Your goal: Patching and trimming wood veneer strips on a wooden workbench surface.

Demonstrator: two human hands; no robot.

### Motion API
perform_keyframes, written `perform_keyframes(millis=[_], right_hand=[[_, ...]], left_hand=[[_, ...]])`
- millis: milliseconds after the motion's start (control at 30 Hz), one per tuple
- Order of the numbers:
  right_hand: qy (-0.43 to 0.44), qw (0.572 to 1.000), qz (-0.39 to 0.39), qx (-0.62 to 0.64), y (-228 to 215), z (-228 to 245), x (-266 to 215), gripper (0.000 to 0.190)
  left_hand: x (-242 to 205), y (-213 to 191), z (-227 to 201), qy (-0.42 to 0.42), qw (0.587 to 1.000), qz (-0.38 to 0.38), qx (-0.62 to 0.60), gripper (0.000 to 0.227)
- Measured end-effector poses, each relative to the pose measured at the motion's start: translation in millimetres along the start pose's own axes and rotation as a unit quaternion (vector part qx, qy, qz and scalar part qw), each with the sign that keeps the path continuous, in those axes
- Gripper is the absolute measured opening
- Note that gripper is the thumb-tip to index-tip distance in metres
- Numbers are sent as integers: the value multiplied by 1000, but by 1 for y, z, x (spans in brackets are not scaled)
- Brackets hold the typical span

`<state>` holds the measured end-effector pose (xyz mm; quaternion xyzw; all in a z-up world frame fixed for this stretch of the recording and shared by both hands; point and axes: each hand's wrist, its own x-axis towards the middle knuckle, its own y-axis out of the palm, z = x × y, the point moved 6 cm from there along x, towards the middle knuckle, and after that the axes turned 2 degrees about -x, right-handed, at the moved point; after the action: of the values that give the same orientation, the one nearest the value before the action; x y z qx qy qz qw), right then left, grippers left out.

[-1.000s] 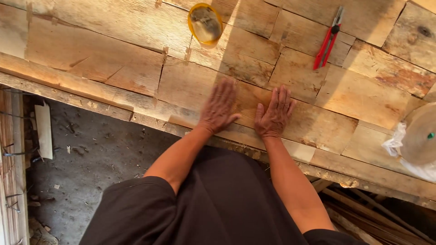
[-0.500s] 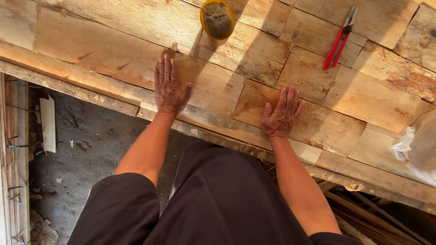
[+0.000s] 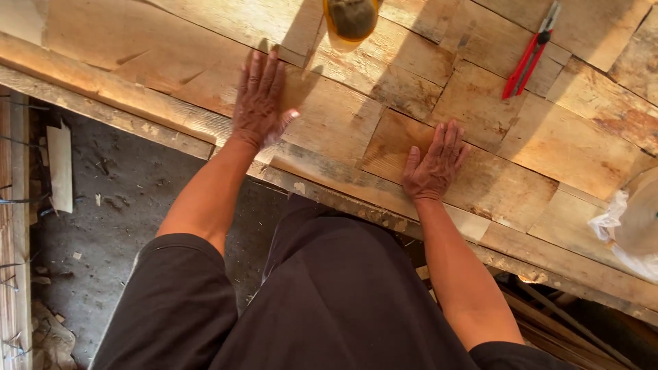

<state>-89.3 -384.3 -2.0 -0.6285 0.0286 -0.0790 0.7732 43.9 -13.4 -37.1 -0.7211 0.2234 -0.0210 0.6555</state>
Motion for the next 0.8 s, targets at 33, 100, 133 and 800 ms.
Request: perform_keyframes(millis=[33,100,133,800], right_hand=[[-4,1000,-1,2,-1,1,-1,68],[-2,1000,4,13,-2,-1,-1,69],[-1,1000,3,11,-2,-2,-1,69],[80,995,23,-54,-5,-76,-46,79]], left_hand=[[-4,1,-2,-4,1000,-2,1,113],[-6,1,-11,4,1000,-20,7,115],[-10,-4,-22,6,1000,-21,6,115],[-33,-3,-206,204,974,-42,-90,91]])
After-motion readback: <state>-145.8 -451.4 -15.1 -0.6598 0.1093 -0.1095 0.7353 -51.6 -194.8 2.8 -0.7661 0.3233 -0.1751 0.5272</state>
